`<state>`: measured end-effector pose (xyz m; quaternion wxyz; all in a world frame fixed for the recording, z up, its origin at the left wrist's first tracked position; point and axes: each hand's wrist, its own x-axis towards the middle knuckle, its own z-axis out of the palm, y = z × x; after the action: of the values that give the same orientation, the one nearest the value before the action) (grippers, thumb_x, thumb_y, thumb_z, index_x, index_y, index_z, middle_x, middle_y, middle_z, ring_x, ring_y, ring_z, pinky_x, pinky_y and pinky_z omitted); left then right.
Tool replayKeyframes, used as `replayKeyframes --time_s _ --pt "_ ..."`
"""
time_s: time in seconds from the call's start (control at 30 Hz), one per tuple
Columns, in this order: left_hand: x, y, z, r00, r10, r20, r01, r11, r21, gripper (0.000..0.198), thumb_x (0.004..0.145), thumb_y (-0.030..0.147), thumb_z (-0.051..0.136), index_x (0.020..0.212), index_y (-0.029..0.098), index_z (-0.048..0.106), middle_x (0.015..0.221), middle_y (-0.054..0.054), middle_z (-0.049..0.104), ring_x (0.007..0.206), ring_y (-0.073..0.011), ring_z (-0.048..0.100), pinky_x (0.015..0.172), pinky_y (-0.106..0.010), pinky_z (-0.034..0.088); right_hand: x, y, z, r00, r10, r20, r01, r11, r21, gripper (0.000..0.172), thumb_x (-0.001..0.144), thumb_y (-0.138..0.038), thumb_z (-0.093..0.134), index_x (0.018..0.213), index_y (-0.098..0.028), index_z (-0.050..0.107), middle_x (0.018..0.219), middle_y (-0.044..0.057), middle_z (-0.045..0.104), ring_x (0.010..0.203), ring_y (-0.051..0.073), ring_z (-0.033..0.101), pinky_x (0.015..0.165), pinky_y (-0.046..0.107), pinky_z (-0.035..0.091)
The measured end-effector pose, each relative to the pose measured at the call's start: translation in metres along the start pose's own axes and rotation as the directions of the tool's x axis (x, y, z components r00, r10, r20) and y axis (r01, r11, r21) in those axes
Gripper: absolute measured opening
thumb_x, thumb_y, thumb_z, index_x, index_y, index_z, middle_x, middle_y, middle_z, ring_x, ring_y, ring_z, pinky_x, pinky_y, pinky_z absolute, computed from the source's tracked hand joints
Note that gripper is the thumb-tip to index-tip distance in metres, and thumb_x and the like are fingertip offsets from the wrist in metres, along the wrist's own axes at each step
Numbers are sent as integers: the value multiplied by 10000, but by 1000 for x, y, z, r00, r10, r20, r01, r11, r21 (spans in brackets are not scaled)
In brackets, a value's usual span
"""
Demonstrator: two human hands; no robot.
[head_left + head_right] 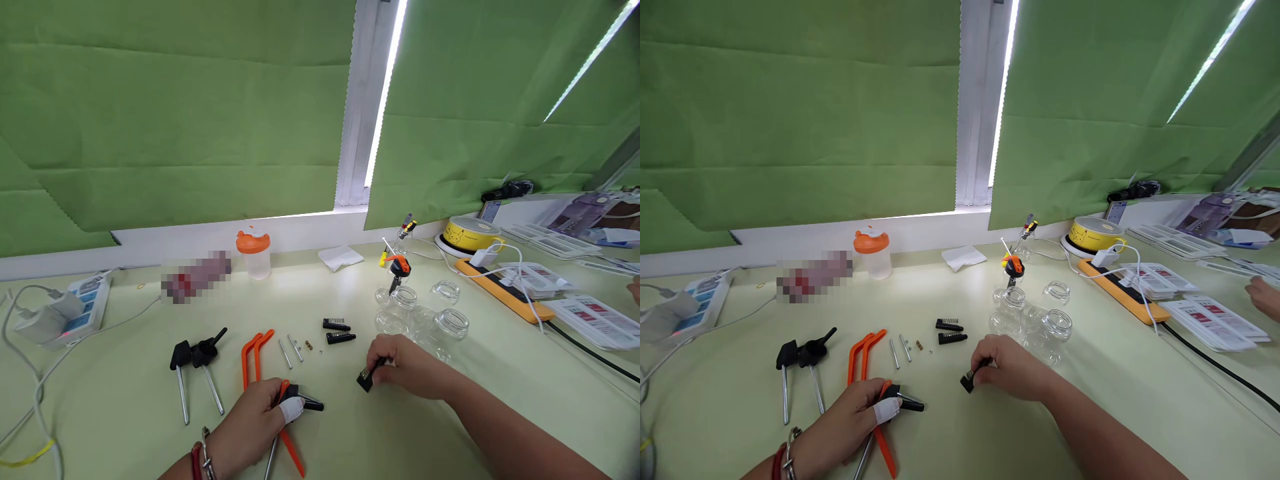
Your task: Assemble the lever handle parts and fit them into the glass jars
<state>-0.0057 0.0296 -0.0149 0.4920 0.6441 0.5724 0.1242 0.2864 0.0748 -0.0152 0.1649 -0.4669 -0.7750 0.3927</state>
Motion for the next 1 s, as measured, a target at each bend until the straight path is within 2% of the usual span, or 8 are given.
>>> replayKeyframes --time_s 0.1,0.17,0.3,0.43,0.57,0.67,0.9,1.0 --pt "1 -1 0 1000 15 -1 -15 1000 4 363 773 531 486 665 187 440 593 45 372 542 -127 358 492 -238 285 -11 15 11 982 -174 -66 164 976 -145 33 731 -195 641 709 -218 649 801 22 629 798 171 562 715 277 450" --pt "2 -3 0 1000 16 4 -16 1000 1 360 774 526 484 666 186 436 603 48 373 554 -125 356 505 -234 286 -13 25 17 969 -229 -97 205 955 -213 75 750 -225 648 680 -210 628 752 25 611 760 170 546 685 281 448" --pt "3 -7 3 1000 28 -5 -28 1000 -12 340 780 503 477 673 184 429 627 49 376 573 -122 360 518 -229 287 -12 33 20 953 -258 -160 205 935 -288 85 749 -269 666 755 -210 606 863 44 602 810 185 541 711 307 458" --pt "0 -4 2 999 21 -29 -20 1000 24 327 781 487 477 661 189 416 605 52 362 563 -124 357 509 -231 275 -7 31 19 946 -282 -160 225 926 -305 202 743 -253 670 922 -219 583 1051 74 568 946 212 526 818 346 454" --pt "0 -4 2 999 16 -32 -15 999 51 341 771 498 485 650 188 412 602 49 349 560 -123 350 499 -228 267 3 27 24 938 -339 -71 306 907 -289 97 832 -216 551 925 -218 580 996 69 589 928 196 533 810 330 459" --pt "3 -9 3 999 24 -22 -24 1000 20 341 768 500 495 660 184 426 611 44 362 564 -118 344 504 -225 275 16 22 31 924 -378 -56 345 887 -306 106 861 -215 503 935 -208 578 984 71 599 926 195 526 810 331 460" --pt "4 -12 3 998 36 -43 -35 999 29 381 755 542 511 656 181 439 612 38 370 573 -123 353 507 -227 280 46 8 42 911 -399 -103 320 842 -433 127 859 -264 525 940 -203 602 1037 76 592 984 219 506 872 376 429" --pt "4 -12 3 997 49 -53 -48 999 25 371 752 530 513 649 182 438 610 40 369 571 -120 347 507 -226 279 51 6 43 896 -420 -146 304 818 -488 232 827 -297 557 1034 -198 590 1131 98 557 1058 245 481 933 417 384"
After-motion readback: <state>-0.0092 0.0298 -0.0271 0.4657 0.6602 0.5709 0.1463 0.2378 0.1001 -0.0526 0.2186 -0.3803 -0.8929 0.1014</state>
